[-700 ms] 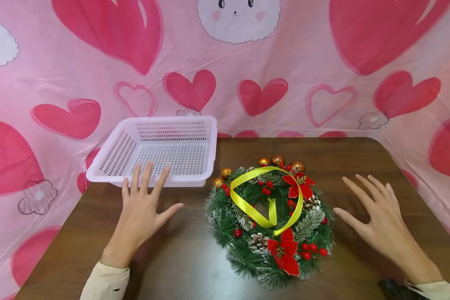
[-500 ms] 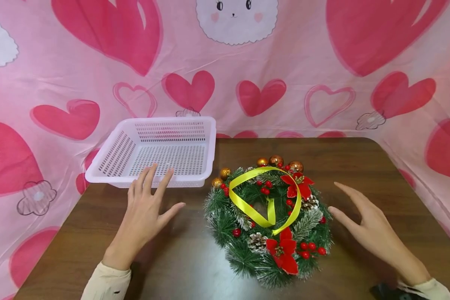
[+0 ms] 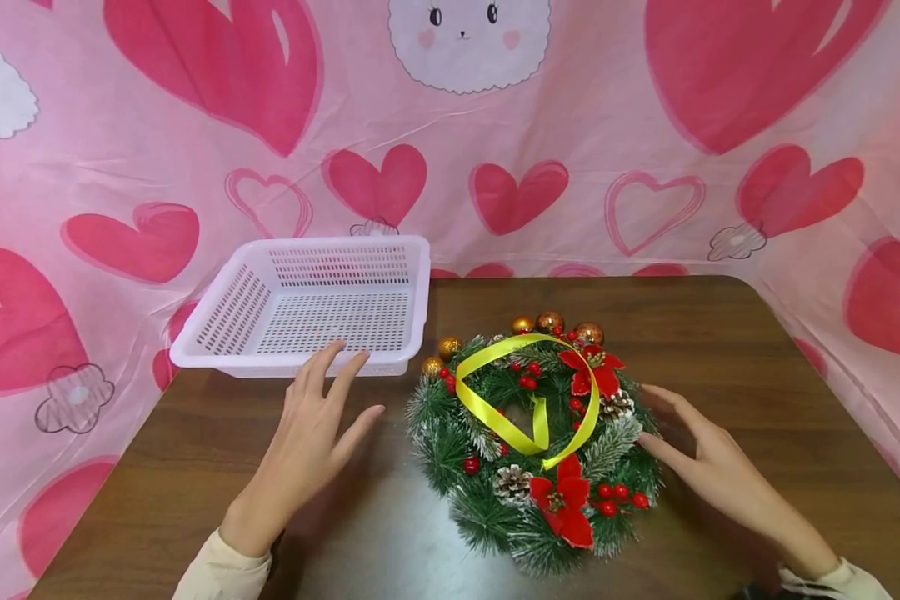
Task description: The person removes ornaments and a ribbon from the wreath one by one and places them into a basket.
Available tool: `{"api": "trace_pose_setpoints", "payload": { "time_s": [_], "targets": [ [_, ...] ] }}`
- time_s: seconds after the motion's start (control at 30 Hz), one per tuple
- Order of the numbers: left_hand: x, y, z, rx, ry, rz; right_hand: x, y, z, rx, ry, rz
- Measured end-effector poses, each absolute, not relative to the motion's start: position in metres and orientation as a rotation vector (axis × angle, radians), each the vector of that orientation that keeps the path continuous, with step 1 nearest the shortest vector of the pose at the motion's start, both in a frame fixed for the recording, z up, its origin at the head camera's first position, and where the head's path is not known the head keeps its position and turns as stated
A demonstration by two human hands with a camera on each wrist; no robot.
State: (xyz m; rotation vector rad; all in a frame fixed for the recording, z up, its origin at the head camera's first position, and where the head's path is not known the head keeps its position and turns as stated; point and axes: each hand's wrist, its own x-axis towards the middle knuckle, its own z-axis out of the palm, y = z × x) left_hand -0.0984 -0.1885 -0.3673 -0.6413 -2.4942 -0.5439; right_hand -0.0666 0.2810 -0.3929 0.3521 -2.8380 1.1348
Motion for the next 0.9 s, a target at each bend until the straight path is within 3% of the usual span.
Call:
{"api": "trace_pose_setpoints", "payload": {
  "time_s": [0.4,0.9],
  "targets": [
    [-0.112,-0.185,-0.371,-0.806,-2.506,-0.611,-0.067,0.261,-0.396,0.289,-2.906,1.14],
    [-0.152,-0.162,-0.392,-0.992,-2.679,-0.948,-0.065,0.262,-0.398,0.231,-2.917,1.008]
  ]
}}
